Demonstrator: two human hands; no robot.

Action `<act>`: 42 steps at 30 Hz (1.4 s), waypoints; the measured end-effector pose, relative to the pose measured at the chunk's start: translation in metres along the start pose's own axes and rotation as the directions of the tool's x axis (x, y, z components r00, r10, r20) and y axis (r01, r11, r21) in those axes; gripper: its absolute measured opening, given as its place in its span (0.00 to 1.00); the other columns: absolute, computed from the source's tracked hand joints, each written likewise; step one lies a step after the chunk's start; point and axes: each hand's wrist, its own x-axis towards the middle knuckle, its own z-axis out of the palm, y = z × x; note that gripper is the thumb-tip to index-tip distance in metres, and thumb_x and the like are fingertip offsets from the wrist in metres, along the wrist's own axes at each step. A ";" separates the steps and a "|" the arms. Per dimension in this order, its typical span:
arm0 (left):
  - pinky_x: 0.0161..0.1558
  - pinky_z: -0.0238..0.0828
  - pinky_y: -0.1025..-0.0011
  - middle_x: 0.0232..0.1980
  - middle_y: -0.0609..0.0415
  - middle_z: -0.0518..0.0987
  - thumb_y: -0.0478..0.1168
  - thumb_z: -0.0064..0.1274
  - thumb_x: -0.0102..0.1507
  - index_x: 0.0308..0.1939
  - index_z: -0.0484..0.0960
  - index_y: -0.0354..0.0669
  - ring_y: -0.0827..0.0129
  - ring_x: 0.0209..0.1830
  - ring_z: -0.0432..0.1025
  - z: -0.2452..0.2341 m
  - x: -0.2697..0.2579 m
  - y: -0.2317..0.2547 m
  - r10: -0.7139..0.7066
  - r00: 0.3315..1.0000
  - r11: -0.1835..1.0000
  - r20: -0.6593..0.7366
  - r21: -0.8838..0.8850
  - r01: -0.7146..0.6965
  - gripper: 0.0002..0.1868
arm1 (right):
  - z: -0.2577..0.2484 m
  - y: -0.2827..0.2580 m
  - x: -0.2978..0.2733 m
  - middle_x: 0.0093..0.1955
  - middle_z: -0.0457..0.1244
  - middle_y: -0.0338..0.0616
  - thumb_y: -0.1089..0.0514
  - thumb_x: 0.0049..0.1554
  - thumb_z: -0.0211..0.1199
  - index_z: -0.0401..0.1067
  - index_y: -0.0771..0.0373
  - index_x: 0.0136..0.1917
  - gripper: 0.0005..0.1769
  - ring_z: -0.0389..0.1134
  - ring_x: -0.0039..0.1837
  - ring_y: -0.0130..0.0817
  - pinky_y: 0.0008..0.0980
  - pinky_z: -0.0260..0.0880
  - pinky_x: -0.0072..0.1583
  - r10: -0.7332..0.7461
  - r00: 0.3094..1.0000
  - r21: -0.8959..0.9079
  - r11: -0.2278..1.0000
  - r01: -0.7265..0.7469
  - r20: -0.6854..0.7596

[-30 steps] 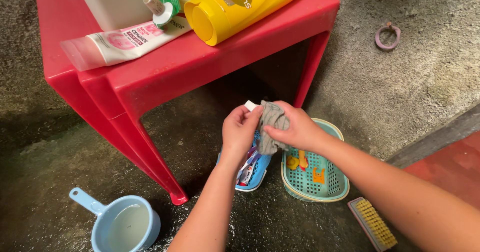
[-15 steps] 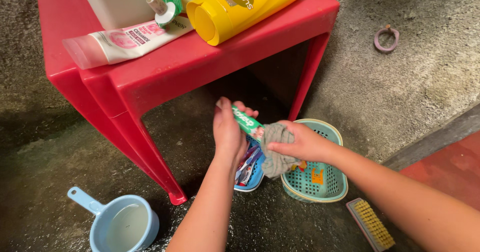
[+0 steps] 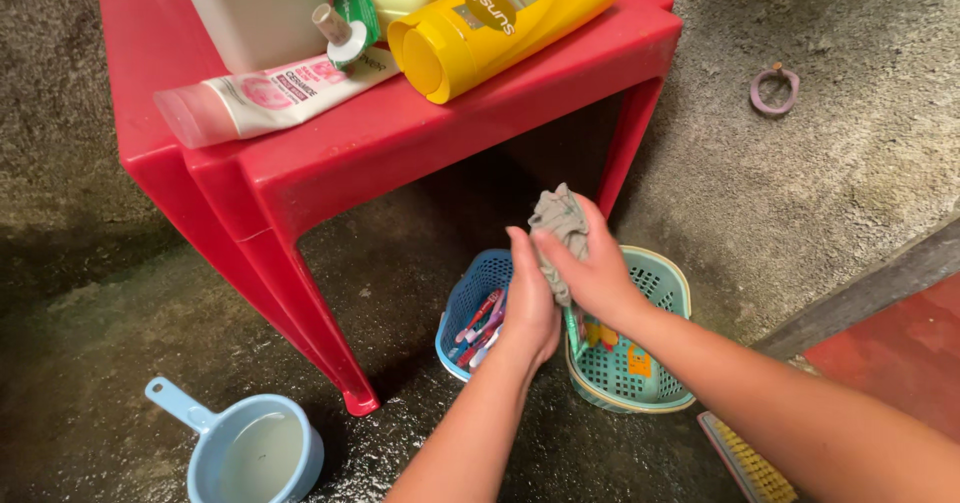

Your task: The person wipes a blue soap case, a face cleanser tube, a pump bottle, a yellow shampoo bottle, a white spray bottle, and a toothpaste tube with a gray cloth, placing each on a red plastic table. They then wipe the blue plastic basket and arrange the baskets and toiletries on the table.

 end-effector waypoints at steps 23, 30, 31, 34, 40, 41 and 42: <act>0.61 0.70 0.60 0.58 0.36 0.77 0.40 0.48 0.69 0.66 0.68 0.35 0.49 0.59 0.75 0.108 -0.093 0.164 0.675 0.613 -0.011 0.411 0.837 -0.548 0.22 | -0.053 -0.028 0.061 0.52 0.71 0.41 0.47 0.65 0.53 0.70 0.55 0.58 0.14 0.74 0.53 0.36 0.36 0.74 0.56 0.562 0.794 0.663 0.689 -0.293 -0.233; 0.53 0.70 0.55 0.53 0.37 0.74 0.39 0.50 0.72 0.65 0.77 0.36 0.48 0.52 0.73 0.079 -0.147 0.297 0.917 0.234 -0.331 0.322 0.944 -0.001 0.18 | -0.036 -0.027 0.049 0.50 0.69 0.39 0.51 0.63 0.59 0.69 0.59 0.60 0.15 0.72 0.50 0.31 0.33 0.73 0.53 0.416 0.897 0.570 0.777 -0.265 -0.151; 0.53 0.70 0.54 0.52 0.35 0.74 0.40 0.52 0.71 0.63 0.78 0.35 0.45 0.51 0.73 0.073 -0.148 0.312 0.913 0.262 -0.341 0.313 0.938 0.067 0.18 | -0.034 -0.027 0.047 0.49 0.69 0.40 0.51 0.64 0.59 0.69 0.61 0.60 0.15 0.72 0.49 0.30 0.33 0.73 0.52 0.377 0.918 0.545 0.799 -0.254 -0.124; 0.53 0.68 0.51 0.50 0.32 0.75 0.42 0.57 0.68 0.57 0.83 0.35 0.39 0.50 0.72 0.055 -0.131 0.343 0.897 0.360 -0.351 0.256 0.908 0.227 0.18 | -0.033 -0.024 0.040 0.47 0.68 0.40 0.52 0.63 0.60 0.69 0.62 0.59 0.15 0.71 0.46 0.31 0.34 0.74 0.50 0.358 0.931 0.511 0.815 -0.274 -0.072; 0.54 0.72 0.56 0.49 0.36 0.81 0.44 0.59 0.62 0.45 0.88 0.41 0.45 0.51 0.76 0.040 -0.097 0.367 0.827 0.562 -0.232 0.024 0.925 0.301 0.13 | -0.026 -0.023 0.037 0.46 0.69 0.41 0.53 0.63 0.60 0.69 0.62 0.59 0.15 0.72 0.45 0.31 0.34 0.74 0.48 0.375 0.927 0.461 0.829 -0.317 -0.035; 0.54 0.73 0.57 0.48 0.36 0.82 0.45 0.58 0.64 0.46 0.87 0.43 0.46 0.50 0.78 0.039 -0.095 0.367 0.810 0.585 -0.172 -0.048 0.933 0.316 0.12 | -0.026 -0.022 0.037 0.46 0.68 0.41 0.53 0.63 0.60 0.69 0.62 0.60 0.15 0.72 0.45 0.31 0.33 0.74 0.48 0.380 0.924 0.453 0.830 -0.325 -0.034; 0.55 0.74 0.58 0.47 0.37 0.83 0.45 0.56 0.66 0.47 0.86 0.44 0.47 0.49 0.80 0.039 -0.094 0.366 0.786 0.607 -0.113 -0.119 0.937 0.330 0.12 | -0.027 -0.022 0.036 0.46 0.69 0.41 0.53 0.63 0.60 0.69 0.62 0.60 0.15 0.72 0.46 0.31 0.33 0.74 0.49 0.374 0.927 0.445 0.834 -0.326 -0.022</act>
